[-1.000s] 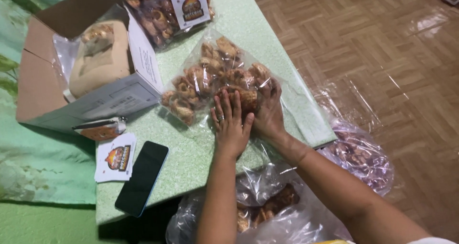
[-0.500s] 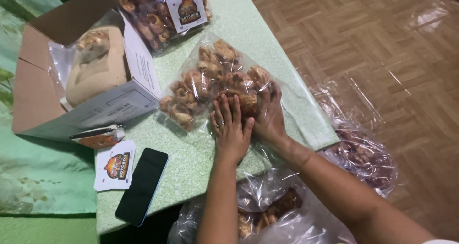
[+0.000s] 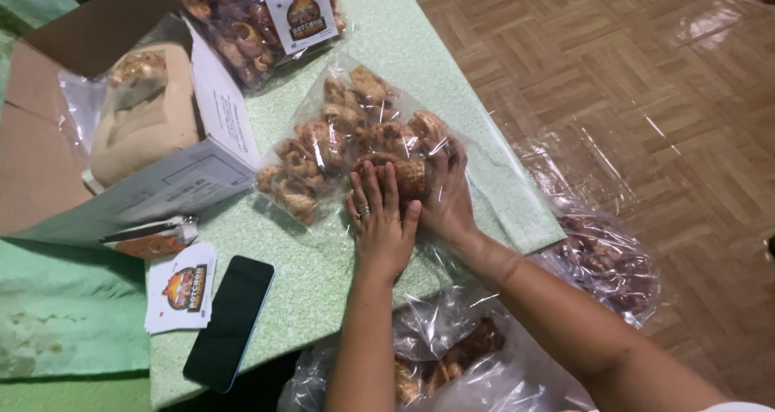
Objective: A person is manually packaging small bags of snacks into a larger plastic bag on a table.
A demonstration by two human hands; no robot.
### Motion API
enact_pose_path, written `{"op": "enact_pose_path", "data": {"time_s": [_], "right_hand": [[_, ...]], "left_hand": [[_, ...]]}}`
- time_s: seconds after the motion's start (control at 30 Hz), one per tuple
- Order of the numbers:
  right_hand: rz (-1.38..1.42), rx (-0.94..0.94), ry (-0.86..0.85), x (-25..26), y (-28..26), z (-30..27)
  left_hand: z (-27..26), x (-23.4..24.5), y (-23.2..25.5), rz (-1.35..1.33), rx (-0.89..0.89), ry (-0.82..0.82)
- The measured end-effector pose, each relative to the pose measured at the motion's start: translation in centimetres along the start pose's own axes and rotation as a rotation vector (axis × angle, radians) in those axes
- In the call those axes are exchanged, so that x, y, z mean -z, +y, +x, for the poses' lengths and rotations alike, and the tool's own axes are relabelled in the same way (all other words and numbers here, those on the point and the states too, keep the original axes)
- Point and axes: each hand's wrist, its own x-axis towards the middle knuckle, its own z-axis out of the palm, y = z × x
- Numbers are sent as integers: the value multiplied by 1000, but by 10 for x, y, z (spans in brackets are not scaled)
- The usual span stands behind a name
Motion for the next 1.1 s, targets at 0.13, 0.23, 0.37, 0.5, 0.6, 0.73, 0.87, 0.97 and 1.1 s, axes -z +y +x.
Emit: {"op": "enact_pose_path", "data": {"time_s": [0.13, 0.23, 0.37, 0.5, 0.6, 0.73, 0.87, 0.97, 1.1], "right_hand": [[-20, -3, -11, -15, 43, -6], [-17, -14, -19, -16, 49, -6], [13, -49, -19, -9, 32, -5], [-7, -76, -38, 12, 4, 2], [-29, -109, -72, 25, -20, 8], [-33, -182, -136, 30, -36, 15], [-38, -133, -149, 33, -35, 12], [-50, -72, -153, 31, -27, 9], [-63, -27, -151, 31, -27, 12]], "left_hand": [[0, 0, 1, 7, 1, 7], [0, -1, 0, 7, -1, 22], [0, -3, -2, 8, -11, 22], [1, -2, -1, 8, -11, 25], [0, -4, -2, 1, -15, 46], [0, -4, -4, -32, -32, 64], [0, -4, -5, -32, -48, 88], [-3, -4, -4, -35, -53, 111], [-1, -3, -6, -22, -49, 134]]}}
